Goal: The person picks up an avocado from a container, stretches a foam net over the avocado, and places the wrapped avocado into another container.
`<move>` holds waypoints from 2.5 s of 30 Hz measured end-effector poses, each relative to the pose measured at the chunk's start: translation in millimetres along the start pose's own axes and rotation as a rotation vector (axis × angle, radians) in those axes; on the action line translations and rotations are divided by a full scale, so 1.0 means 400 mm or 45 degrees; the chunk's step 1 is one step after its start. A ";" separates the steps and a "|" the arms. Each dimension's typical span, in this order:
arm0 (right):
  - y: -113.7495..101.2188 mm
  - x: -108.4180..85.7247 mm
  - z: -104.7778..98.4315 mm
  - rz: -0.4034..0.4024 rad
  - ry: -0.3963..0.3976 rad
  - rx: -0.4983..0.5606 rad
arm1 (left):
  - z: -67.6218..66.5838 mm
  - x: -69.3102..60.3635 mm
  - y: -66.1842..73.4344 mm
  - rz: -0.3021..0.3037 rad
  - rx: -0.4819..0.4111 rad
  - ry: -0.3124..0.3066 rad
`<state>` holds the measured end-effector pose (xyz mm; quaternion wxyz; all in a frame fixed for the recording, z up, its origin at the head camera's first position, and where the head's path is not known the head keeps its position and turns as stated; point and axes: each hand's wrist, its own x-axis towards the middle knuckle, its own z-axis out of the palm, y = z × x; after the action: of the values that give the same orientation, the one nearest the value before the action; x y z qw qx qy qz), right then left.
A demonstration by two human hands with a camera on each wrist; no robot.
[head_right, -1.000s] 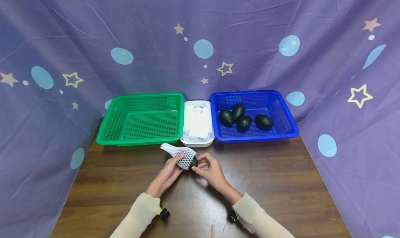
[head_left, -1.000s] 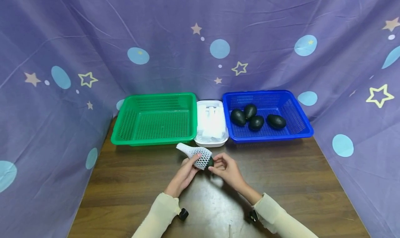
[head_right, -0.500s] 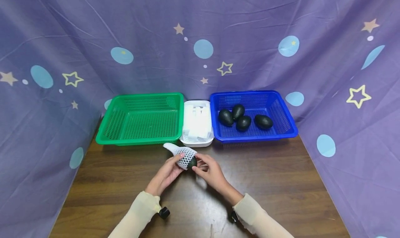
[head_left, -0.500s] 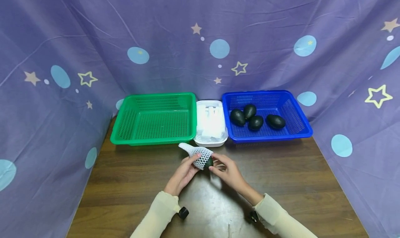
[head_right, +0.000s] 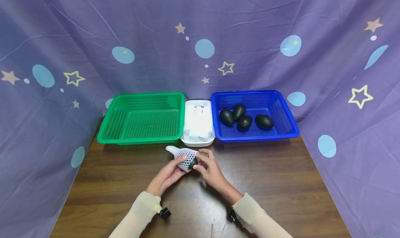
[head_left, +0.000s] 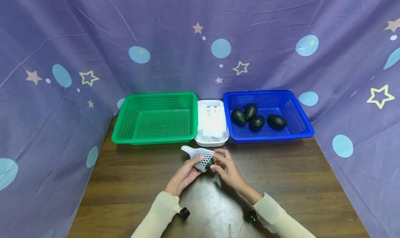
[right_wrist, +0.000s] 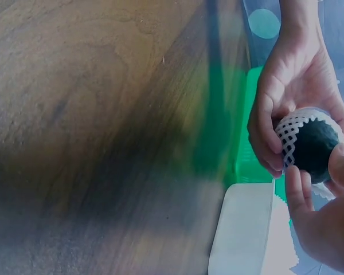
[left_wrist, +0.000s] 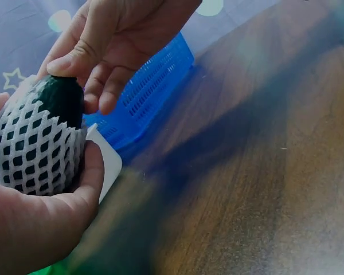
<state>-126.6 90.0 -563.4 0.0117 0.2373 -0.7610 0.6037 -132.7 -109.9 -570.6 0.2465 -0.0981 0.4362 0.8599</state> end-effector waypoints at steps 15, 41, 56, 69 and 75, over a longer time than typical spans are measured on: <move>-0.022 0.010 0.036 -0.106 0.335 -0.153 | 0.028 0.007 0.000 0.035 -0.098 0.061; 0.022 -0.017 0.014 -0.179 0.407 -0.304 | 0.030 0.013 -0.031 0.058 0.236 0.021; 0.031 -0.018 0.005 -0.244 0.400 -0.257 | 0.023 0.017 -0.033 0.065 0.196 0.015; -0.005 -0.017 -0.015 0.014 0.212 -0.003 | -0.005 0.010 -0.024 0.014 0.256 0.001; 0.002 -0.009 -0.027 0.334 0.099 0.133 | -0.015 -0.003 -0.023 0.011 0.316 -0.045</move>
<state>-126.6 101.4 -562.3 -0.0501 0.1126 -0.7519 0.6477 -127.4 -110.6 -580.4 0.2607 -0.0499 0.5354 0.8018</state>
